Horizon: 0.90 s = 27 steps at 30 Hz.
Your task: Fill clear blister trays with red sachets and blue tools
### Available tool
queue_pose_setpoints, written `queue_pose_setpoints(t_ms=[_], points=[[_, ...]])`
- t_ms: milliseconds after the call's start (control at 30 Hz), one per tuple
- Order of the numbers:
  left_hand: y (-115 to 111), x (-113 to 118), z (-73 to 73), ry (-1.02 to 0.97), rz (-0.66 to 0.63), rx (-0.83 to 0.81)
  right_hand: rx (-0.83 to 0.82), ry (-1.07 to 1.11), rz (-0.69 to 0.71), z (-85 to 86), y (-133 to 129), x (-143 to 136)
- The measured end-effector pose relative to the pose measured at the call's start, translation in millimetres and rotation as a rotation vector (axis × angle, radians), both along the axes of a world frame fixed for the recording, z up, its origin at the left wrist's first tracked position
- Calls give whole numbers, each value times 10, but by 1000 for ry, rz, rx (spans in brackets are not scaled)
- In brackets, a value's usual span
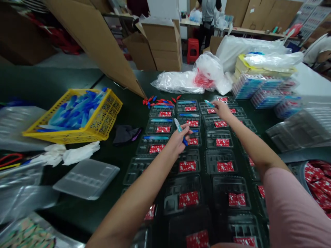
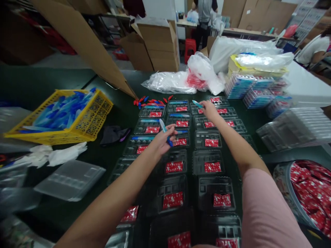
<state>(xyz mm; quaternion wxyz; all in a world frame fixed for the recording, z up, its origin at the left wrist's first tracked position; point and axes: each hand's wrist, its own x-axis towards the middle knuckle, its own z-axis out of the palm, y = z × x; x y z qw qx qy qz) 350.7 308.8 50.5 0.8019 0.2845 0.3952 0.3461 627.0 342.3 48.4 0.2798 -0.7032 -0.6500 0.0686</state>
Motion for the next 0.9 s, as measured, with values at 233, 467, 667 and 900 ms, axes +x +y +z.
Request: queue_pose_setpoints(t_ms=[233, 467, 667, 900], points=[[127, 86, 42, 72, -60, -2, -233, -403, 13, -289, 717, 404], [137, 176, 9, 80, -89, -13, -215, -293, 45, -531, 963, 441], [201, 266, -6, -5, -28, -53, -53, 27, 0, -365, 824, 312], [0, 550, -81, -152, 188, 39, -216, 833, 511, -200, -316, -634]])
